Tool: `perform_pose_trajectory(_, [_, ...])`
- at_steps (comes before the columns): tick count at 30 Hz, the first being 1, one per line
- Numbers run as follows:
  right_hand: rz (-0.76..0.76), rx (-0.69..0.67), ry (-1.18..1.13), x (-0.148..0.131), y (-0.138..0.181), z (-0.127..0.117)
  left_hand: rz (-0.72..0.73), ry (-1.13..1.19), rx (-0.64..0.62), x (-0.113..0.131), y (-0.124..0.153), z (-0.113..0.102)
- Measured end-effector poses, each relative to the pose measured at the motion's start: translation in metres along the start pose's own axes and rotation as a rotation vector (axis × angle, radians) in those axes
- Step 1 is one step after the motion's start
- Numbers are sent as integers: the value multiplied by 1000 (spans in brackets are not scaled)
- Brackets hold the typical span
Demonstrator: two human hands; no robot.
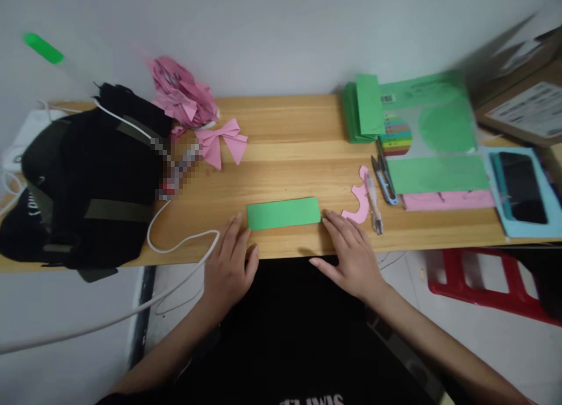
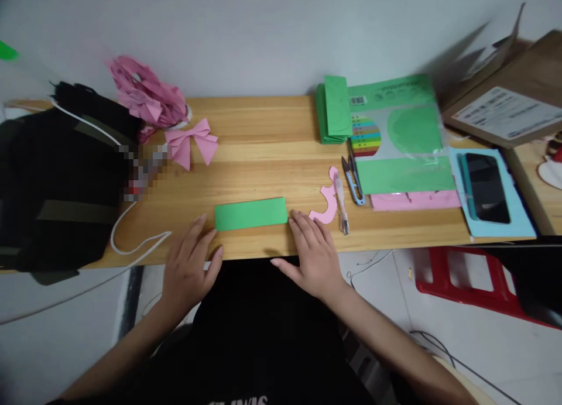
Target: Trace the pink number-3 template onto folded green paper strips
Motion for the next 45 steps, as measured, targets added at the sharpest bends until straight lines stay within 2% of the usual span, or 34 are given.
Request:
perform_pose_trajectory(3, [-63, -3, -54, 0, -13, 3, -1, 41, -15, 18, -16, 9])
perform_pose_trajectory(6, [-83, -60, -20, -3, -26, 14, 62, 71, -132, 37, -40, 24])
perform_pose_trajectory(9, [-52, -90, 15, -5, -34, 20, 63, 28, -255, 44, -59, 33])
perform_pose_trajectory(11, [-45, -101, -25, -3, -38, 16, 84, 10, -293, 41, -67, 33])
perform_pose_trajectory(14, [-17, -90, -211, 8, -48, 1, 147, 16, -313, 34, -74, 32])
perform_pose_trajectory(18, [129, 20, -507, 34, -63, -16, 238, 98, -348, 21, -84, 33])
perform_pose_trajectory(21, [229, 106, -674, 52, -69, -19, 228, 233, -342, 10, -95, 25])
perform_pose_trajectory(24, [242, 125, -864, 59, -74, -22, 124, 416, -289, -1, -109, 6])
perform_pose_trajectory(28, [223, 24, -1113, 45, -83, -27, -141, 735, -195, -6, -122, -9])
perform_pose_trajectory(31, [208, -31, -1253, 25, -92, -29, -352, 1024, -165, 0, -125, 1])
perform_pose_trajectory(35, [351, 80, -1285, 6, -103, -22, -572, 1399, -197, 18, -123, 22])
perform_pose_trajectory(40, [476, 176, -1267, 0, -101, -13, -684, 1775, -303, 38, -115, 25])
perform_pose_trajectory(45, [490, 210, -1243, -2, -93, -12, -750, 1986, -355, 51, -107, 22])
Point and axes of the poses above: each hand's wrist, its own y-axis away from the middle knuckle, its own z-axis out of the palm, x = y × z, the point moved 2 cm from there along -y, towards the middle knuckle, and after that the axes turned 6 degrees about -x, right-handed, at the moved point
